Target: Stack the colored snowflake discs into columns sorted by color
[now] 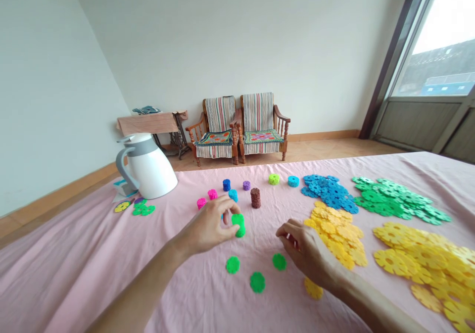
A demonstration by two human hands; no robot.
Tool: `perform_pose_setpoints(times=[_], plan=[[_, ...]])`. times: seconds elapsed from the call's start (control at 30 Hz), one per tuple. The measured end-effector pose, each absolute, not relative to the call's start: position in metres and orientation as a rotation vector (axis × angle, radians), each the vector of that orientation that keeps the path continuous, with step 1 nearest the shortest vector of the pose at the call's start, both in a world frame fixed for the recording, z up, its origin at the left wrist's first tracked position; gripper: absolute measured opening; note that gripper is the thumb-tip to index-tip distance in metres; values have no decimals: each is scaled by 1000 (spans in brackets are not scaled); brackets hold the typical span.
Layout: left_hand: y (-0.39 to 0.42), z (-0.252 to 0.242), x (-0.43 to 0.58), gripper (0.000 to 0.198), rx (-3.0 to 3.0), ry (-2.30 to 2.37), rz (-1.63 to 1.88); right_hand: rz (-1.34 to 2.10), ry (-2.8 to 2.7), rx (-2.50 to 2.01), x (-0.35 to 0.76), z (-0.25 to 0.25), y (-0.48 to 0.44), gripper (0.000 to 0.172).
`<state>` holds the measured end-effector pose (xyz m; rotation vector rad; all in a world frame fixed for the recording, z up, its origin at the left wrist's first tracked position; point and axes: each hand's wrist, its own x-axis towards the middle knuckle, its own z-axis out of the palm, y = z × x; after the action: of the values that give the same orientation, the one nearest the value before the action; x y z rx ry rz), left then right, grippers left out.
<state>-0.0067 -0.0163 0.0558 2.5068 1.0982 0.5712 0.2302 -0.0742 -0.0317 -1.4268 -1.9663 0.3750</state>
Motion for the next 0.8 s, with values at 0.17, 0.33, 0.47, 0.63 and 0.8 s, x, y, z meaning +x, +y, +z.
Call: perform_pose_setpoints(times=[0.17, 0.33, 0.47, 0.63, 0.8], plan=[[6, 52, -11, 16, 2527, 1137, 553, 371, -1964, -1439, 230, -33, -74, 21], [10, 43, -9, 14, 2512, 1127, 526, 380, -1959, -1437, 230, -32, -74, 20], [5, 44, -12, 17, 2495, 1128, 581, 382, -1954, -1438, 231, -30, -74, 20], [-9, 31, -22, 19, 2457, 1204, 813, 391, -1935, -1425, 232, -33, -73, 20], [-22, 4, -28, 28, 2454, 1181, 863, 383, -1923, -1409, 231, -32, -71, 22]])
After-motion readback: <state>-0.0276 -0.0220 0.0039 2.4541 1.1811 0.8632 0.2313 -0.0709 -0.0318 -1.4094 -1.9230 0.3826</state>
